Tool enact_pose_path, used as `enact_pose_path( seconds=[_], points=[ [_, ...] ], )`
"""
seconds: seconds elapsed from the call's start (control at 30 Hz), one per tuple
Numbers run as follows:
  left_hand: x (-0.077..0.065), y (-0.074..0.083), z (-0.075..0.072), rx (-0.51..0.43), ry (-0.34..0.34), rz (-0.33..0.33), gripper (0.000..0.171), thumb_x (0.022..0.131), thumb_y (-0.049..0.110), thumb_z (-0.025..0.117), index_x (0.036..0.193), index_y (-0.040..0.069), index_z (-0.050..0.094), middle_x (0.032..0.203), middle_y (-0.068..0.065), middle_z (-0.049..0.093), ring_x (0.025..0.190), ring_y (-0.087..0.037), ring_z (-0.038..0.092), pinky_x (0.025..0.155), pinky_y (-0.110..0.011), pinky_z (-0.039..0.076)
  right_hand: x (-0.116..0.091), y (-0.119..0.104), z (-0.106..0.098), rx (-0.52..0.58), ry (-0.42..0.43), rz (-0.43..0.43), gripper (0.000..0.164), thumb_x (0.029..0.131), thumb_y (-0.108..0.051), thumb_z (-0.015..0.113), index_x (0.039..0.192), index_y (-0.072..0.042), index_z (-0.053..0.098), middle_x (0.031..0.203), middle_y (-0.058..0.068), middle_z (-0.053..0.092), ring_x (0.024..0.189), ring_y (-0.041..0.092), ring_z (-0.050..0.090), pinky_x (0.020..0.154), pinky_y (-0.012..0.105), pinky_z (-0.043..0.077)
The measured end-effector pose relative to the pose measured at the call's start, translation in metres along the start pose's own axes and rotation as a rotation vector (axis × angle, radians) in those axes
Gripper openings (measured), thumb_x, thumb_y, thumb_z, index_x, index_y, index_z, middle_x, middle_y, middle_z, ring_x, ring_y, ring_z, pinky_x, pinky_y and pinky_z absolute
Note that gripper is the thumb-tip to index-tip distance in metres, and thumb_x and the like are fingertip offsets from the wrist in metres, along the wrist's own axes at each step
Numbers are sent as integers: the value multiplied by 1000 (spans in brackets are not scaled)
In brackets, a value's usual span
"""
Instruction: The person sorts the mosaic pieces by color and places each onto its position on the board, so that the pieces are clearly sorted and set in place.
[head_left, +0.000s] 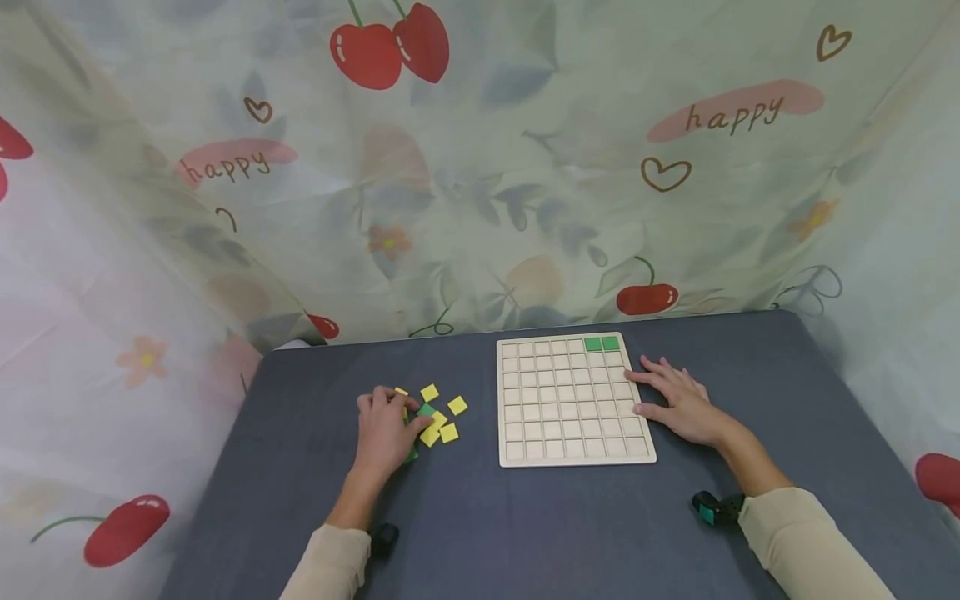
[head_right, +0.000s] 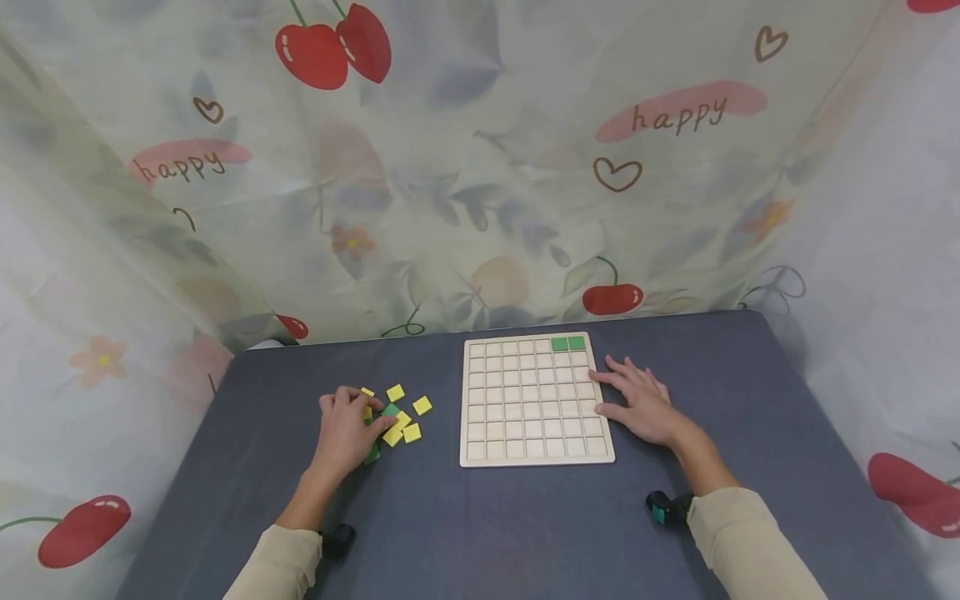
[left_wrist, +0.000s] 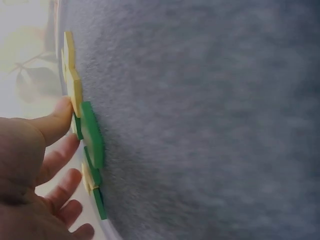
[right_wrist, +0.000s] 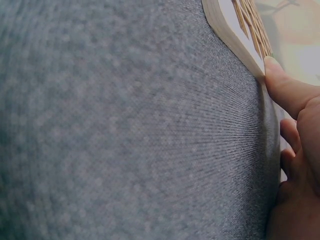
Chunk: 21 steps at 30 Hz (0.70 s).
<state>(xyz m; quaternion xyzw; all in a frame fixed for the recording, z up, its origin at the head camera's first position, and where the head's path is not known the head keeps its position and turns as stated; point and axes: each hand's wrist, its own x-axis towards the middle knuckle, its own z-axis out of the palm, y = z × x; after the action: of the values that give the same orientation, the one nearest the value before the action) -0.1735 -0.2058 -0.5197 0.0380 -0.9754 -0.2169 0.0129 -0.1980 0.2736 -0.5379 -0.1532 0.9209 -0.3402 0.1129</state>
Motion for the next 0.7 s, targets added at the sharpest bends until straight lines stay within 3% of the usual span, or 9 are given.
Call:
enact_pose_path(
  seconds=[0.43, 0.7],
  points=[
    [10, 5, -5, -33, -82, -92, 27, 90, 35, 80, 100, 10, 75, 138, -16, 48, 130, -38, 30, 108, -57, 35, -2, -2, 0, -6, 1, 4, 64, 99, -42, 65, 155, -17, 45, 169, 23, 19, 156, 52, 3, 118, 74, 0],
    [11, 5, -4, -51, -85, -122, 23, 89, 34, 81, 94, 12, 77, 142, -14, 48, 133, -38, 28, 109, -59, 33, -1, -3, 0, -7, 1, 4, 64, 99, -42, 64, 155, -18, 44, 169, 22, 19, 156, 52, 3, 118, 74, 0]
  ],
)
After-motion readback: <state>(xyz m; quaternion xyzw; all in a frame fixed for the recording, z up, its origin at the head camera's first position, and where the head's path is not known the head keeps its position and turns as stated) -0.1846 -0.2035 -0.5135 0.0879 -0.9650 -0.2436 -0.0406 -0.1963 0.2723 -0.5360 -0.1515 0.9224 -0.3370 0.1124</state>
